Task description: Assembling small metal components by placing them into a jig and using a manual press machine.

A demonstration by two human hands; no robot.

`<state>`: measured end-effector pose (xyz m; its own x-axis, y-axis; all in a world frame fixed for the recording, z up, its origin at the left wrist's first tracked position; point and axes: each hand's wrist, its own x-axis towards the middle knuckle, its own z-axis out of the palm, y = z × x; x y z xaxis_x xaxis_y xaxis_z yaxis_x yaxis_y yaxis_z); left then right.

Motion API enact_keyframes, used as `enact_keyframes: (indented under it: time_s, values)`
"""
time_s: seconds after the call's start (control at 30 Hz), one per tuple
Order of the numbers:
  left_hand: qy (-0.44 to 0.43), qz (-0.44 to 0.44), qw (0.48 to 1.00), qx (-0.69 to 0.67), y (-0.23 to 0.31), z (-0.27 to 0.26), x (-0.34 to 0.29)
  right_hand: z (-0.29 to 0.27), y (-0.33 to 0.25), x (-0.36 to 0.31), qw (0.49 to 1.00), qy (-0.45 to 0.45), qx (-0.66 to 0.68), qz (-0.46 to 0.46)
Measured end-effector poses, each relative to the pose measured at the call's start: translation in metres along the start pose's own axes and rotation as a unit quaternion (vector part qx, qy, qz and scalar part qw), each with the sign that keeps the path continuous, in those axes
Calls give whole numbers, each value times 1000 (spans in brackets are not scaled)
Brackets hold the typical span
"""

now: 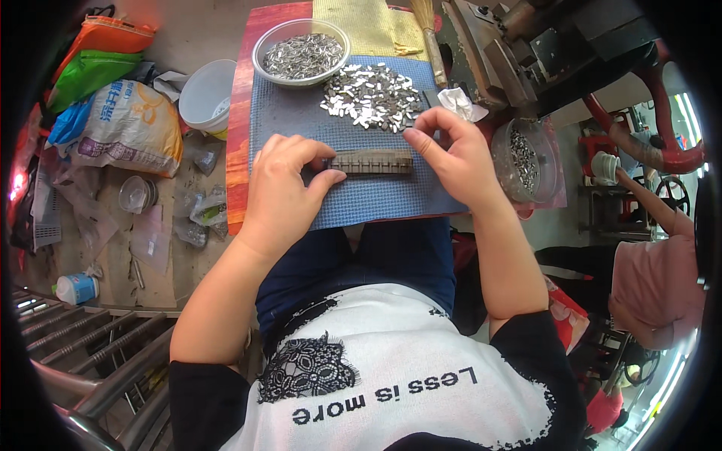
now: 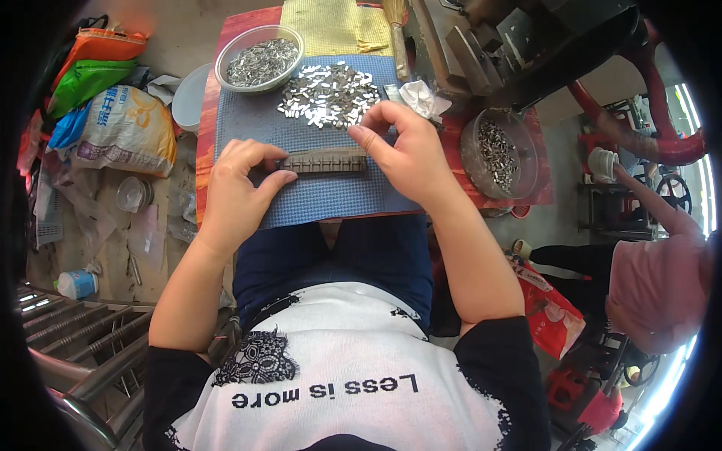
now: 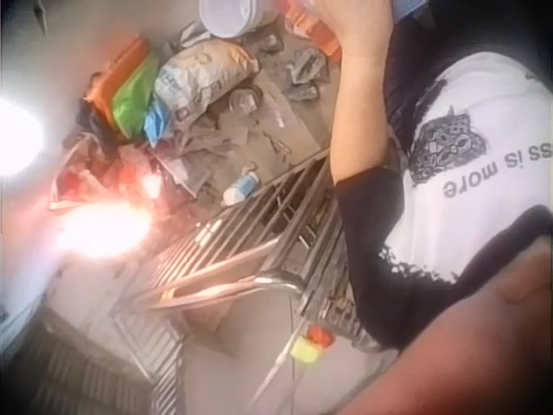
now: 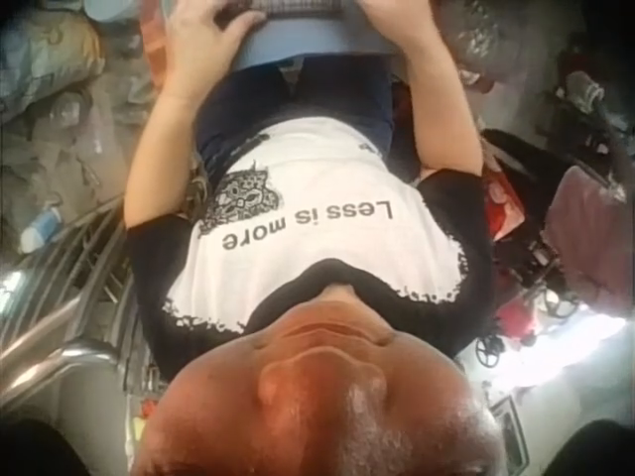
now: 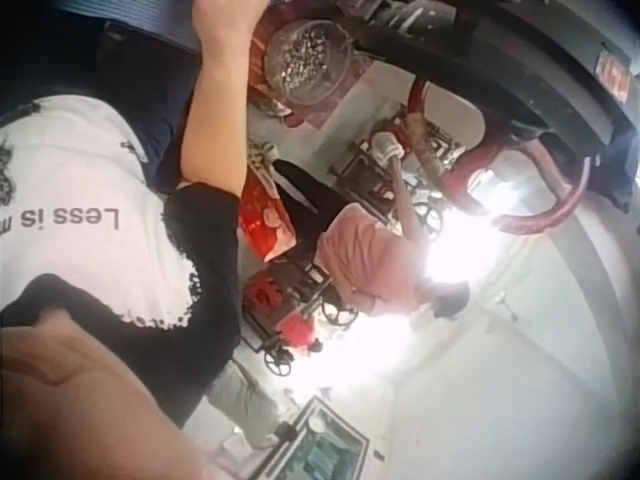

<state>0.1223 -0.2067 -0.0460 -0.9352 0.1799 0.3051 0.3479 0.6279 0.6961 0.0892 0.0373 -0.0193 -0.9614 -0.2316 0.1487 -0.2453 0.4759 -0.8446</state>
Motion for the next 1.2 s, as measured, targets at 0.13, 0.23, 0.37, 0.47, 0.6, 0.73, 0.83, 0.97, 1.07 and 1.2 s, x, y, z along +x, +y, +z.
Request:
enact_keyframes:
  time_s: [0.13, 0.23, 0.37, 0.47, 0.6, 0.73, 0.83, 0.97, 1.07, 1.2]
  values:
    - [-13, -15, 1000, -16, 7, -7, 7, 9, 22, -11, 999, 40, 30, -16]
    - [93, 57, 993, 37, 3, -29, 46, 8, 26, -17, 997, 69, 9, -32]
    - [23, 124, 974, 190, -22, -55, 106, 15, 21, -13, 997, 66, 9, -37]
    - [-72, 223, 961, 146, -19, -41, 135, 9, 24, -18, 993, 78, -16, -90]
    - [-129, 238, 945, 182, -16, -26, 150, 3, 28, -20, 991, 88, -15, -103]
    - [-91, 232, 938, 243, -25, -41, 139, 10, 33, -14, 986, 78, -15, -144]
    - [-94, 231, 935, 251, -36, -52, 143, 11, 41, -13, 982, 93, -14, -163]
    - [-123, 201, 929, 284, -14, -54, 145, 7, 36, -16, 984, 96, -4, -151]
    - [-135, 195, 904, 354, -14, -53, 149, 10, 35, -11, 981, 100, 9, -165]
    - [-99, 262, 881, 383, -28, -46, 158, -4, 9, 2, 989, 60, 30, -133]
